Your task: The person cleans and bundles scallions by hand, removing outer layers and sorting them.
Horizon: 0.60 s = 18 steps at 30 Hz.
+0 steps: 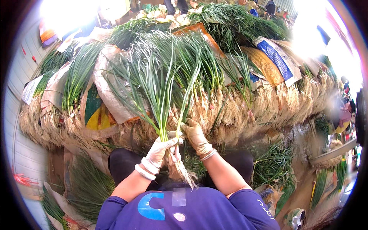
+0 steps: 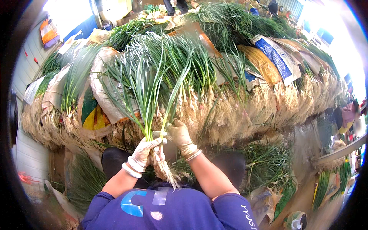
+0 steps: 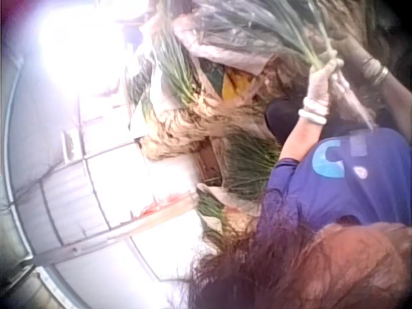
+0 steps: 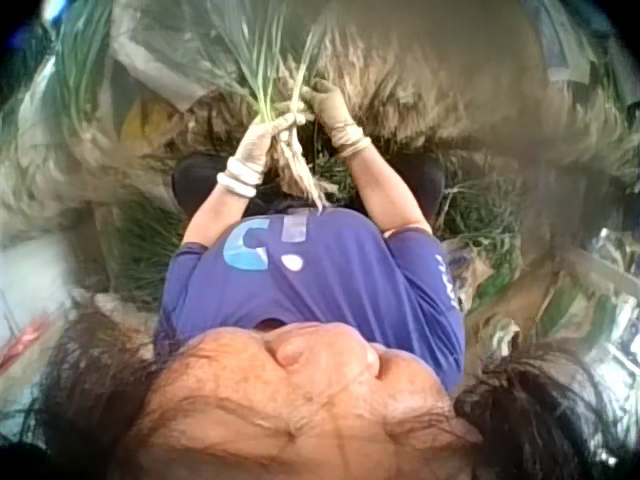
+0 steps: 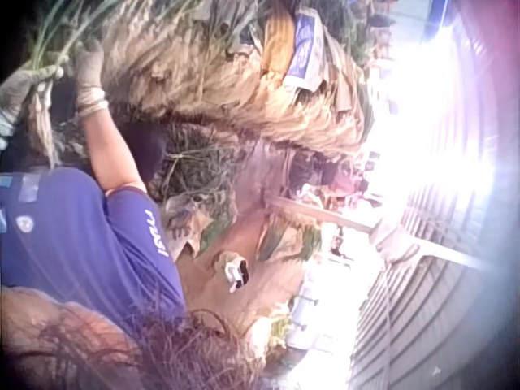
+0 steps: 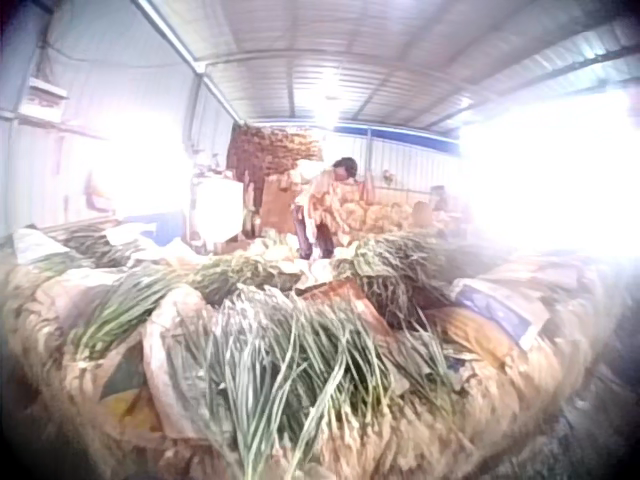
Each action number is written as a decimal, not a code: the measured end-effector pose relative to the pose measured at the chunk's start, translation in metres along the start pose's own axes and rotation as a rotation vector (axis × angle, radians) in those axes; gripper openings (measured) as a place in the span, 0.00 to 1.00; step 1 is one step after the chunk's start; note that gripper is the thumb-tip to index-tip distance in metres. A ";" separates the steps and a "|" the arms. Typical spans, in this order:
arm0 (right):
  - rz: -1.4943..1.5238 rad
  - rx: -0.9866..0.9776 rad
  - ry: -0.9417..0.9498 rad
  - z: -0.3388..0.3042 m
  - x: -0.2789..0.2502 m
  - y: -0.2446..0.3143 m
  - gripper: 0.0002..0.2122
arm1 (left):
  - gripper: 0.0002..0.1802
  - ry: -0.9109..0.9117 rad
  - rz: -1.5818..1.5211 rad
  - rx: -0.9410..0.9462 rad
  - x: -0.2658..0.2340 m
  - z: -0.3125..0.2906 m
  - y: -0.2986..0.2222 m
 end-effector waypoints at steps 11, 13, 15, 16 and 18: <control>-0.471 -0.491 -0.594 -0.005 -0.052 0.025 0.05 | 0.10 -0.082 0.118 0.008 0.013 0.005 0.012; -0.246 -0.386 -0.738 0.017 -0.113 0.025 0.06 | 0.12 -0.075 0.079 0.009 0.015 0.000 0.011; -0.154 -0.324 -0.765 -0.026 -0.100 0.092 0.06 | 0.14 -0.091 0.028 0.024 -0.002 -0.009 0.011; -0.666 -0.525 -0.784 -0.029 -0.133 0.084 0.06 | 0.17 -0.054 0.022 -0.009 -0.008 -0.007 0.009; -1.287 -0.207 -0.535 -0.052 -0.155 0.058 0.08 | 0.22 0.011 -0.027 -0.099 0.004 -0.014 -0.007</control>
Point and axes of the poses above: each hand's wrist, its own z-axis towards the middle knuckle, its own x-axis out of the palm, y = z × x, the point moved 1 cm from there along z, towards the middle knuckle, and after that the axes turned 7 degrees about -y, right-handed, at the moved point
